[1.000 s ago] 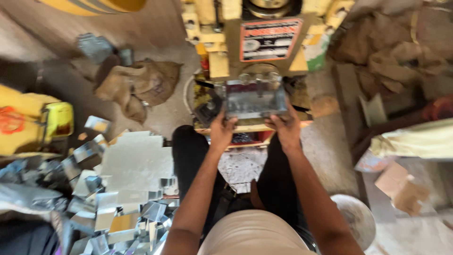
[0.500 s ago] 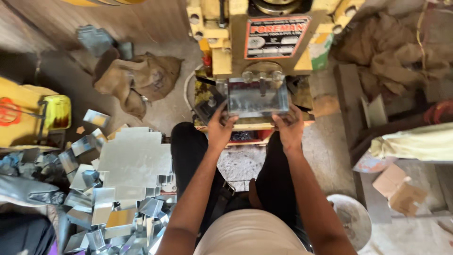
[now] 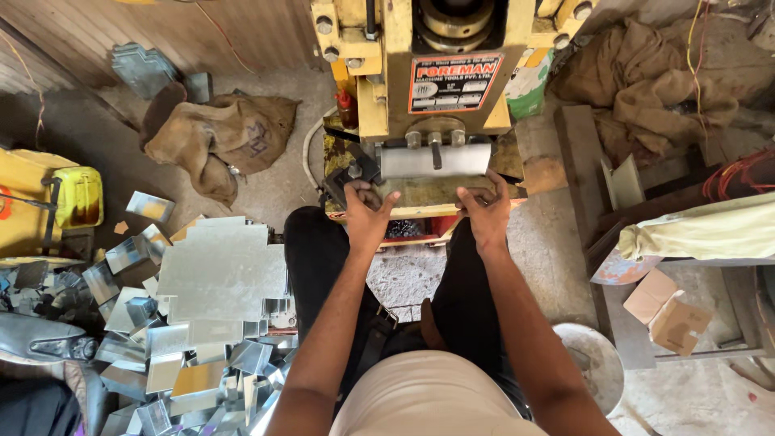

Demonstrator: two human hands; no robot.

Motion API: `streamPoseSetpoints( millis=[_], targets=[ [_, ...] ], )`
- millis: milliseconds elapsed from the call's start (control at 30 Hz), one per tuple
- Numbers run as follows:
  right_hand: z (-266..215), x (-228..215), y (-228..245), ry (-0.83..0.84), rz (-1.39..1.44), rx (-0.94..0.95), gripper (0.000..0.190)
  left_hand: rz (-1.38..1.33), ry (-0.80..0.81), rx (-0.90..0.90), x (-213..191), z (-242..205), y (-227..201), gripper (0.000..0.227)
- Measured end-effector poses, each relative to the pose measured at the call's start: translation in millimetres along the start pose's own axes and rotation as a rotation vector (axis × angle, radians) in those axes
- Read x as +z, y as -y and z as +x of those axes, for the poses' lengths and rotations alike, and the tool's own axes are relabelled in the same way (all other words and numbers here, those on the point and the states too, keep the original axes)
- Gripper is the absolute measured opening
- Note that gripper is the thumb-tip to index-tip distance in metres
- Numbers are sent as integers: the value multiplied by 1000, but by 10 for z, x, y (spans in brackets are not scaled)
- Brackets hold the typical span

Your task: The person sits on the floor and repeatedly places flat metal sheets into a yellow Foreman hydraulic press. They align each sheet, operate the press to flatten or emboss it, and then remove the processed sheet to place it on a growing pile to the left.

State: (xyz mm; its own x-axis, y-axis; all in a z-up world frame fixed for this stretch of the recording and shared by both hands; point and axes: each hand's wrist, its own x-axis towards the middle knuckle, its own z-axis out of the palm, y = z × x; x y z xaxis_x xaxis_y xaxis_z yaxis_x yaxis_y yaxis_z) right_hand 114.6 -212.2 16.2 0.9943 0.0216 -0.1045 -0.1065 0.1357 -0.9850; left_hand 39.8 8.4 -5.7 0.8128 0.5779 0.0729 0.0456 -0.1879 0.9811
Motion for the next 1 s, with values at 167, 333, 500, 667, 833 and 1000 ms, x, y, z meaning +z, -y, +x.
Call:
streamPoseSetpoints(
  millis=[167,333,500,667,833,1000],
  targets=[
    [48,76,143,44,-10,-75,85,-65,30,156,-49,1,-319,83],
    [57,-9,262,192,28,-143,60,38,303,138,-195,-54,-682,85],
    [-181,-174,307,181,169,103,43,-39,336,66,-232,-317,-485,68],
    [-440,-81,183,4,213,245,46,-296,413,29,-235,-839,35,45],
    [-630,-69,-5,2,273,101,45,29,424,-155,-397,-1202,290,34],
    [-857,184,-18,126,310,90,42,55,459,-60,-346,-1323,519,18]
  ],
)
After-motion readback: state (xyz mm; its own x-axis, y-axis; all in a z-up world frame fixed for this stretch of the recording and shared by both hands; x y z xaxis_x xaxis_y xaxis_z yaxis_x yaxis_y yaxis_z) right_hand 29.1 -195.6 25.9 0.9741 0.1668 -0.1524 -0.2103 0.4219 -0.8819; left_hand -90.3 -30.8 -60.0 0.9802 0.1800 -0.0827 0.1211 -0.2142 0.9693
